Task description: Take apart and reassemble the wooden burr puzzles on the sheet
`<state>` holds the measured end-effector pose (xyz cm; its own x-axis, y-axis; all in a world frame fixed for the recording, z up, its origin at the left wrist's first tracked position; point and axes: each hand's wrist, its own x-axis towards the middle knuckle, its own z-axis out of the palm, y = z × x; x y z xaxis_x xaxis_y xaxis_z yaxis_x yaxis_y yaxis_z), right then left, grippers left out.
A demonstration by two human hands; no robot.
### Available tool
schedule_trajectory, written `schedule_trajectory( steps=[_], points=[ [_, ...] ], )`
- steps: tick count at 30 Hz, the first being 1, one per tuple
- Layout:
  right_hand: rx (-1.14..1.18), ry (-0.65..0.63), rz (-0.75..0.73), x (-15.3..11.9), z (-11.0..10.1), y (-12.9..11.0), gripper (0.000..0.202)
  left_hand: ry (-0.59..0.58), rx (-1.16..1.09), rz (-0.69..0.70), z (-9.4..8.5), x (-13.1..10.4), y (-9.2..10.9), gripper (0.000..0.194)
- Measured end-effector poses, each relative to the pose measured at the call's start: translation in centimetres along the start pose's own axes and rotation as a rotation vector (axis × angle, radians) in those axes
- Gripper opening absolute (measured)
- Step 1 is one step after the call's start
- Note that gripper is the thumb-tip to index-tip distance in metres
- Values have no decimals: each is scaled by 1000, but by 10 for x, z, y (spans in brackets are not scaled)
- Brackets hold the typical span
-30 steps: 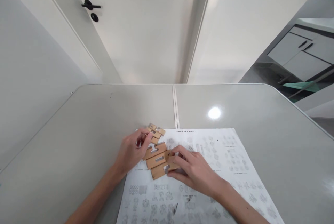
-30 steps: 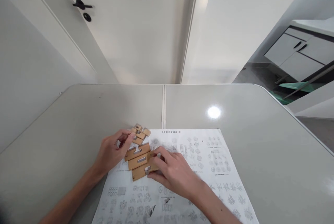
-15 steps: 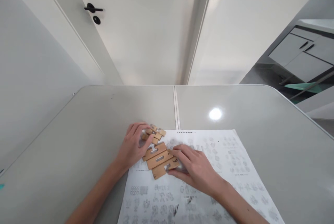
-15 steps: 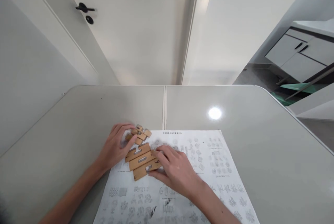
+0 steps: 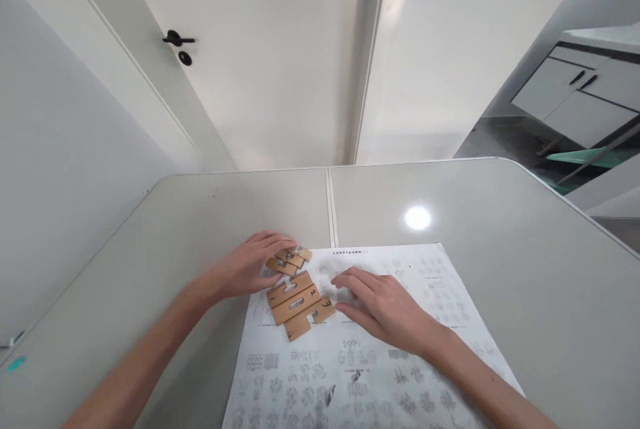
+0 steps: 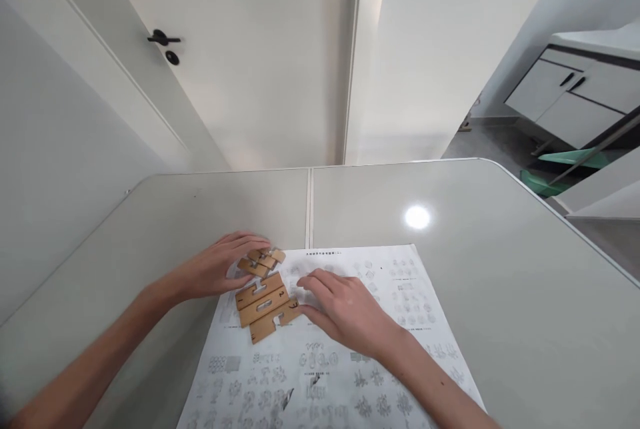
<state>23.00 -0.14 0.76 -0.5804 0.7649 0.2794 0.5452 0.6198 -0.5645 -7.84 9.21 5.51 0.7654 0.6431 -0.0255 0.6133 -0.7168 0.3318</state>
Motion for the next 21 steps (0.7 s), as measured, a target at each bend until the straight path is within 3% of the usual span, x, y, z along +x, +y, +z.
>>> schedule_trajectory(
  steps=[6,10,15,18,21],
  points=[
    [328,68,217,-17,-10,24,18,-9,-17,-141,-5,0,-7,47],
    [680,153,381,-17,-12,26,25,136,-44,-234,-2,6,12,55],
    [1240,161,406,-14,-14,25,54,324,-86,-37,10,43,74,61],
    [1596,141,378,-13,-17,29,59,243,-100,146,15,67,104,63],
    [1801,83,400,-14,-21,34,54,144,-128,221,15,80,114,61]
  ],
)
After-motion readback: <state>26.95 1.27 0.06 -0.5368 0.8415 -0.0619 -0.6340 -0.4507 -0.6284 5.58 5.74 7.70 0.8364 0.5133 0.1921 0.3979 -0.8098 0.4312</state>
